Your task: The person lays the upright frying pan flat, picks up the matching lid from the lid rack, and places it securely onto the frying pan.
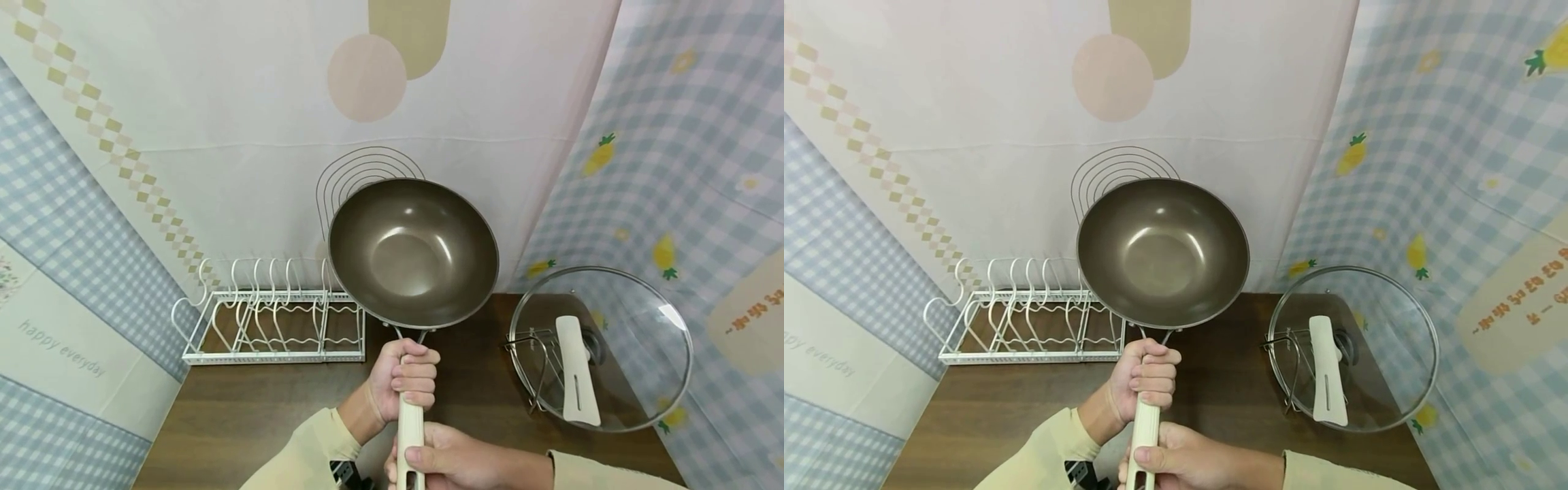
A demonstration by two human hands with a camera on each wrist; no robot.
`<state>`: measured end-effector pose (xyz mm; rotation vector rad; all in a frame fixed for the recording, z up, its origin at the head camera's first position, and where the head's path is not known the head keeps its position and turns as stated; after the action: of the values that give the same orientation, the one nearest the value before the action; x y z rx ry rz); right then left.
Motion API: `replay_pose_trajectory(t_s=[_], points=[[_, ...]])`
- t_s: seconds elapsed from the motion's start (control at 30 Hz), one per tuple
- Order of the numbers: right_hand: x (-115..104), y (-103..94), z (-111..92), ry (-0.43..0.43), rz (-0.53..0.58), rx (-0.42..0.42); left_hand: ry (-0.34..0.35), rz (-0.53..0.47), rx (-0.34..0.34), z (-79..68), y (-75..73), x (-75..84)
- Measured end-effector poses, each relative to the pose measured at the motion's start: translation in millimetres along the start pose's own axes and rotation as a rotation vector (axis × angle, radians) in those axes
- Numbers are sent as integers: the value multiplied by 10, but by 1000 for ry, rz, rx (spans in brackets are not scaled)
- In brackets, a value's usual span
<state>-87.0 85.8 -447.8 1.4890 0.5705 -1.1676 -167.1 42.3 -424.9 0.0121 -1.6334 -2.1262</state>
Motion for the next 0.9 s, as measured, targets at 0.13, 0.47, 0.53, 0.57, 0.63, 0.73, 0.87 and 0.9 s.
replay_pose_trajectory(t_s=[0.13, 0.47, 0.53, 0.57, 0.63, 0.73, 0.87, 0.9], points=[[11, -1, 6, -26, 7, -16, -4, -25, -11, 7, 7, -14], [17, 14, 28, -11, 87, -34, -17, -91, -87, 26, 44, -30], [20, 13, 27, -8, 94, -36, -21, -97, -86, 29, 48, -37], [19, 13, 27, -10, 97, -39, -20, -99, -86, 30, 48, -40], [20, 13, 24, -3, 107, -40, -17, -104, -82, 32, 49, -47], [18, 16, 21, 5, 111, -44, -16, -114, -82, 35, 50, -62], [11, 22, 18, 10, 112, -50, -14, -130, -87, 45, 55, -79], [8, 22, 15, 9, 115, -51, -11, -135, -87, 48, 53, -79]])
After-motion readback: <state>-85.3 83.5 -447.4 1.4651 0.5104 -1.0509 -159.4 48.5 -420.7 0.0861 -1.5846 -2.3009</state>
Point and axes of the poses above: each hand's wrist, its own z-axis towards the middle knuckle, its own y-axis out of the palm, x = y × z, the point moved 6 cm from there along z, towards the middle knuckle, and after that the axes turned 1 degree about z, right-handed, at the moved point
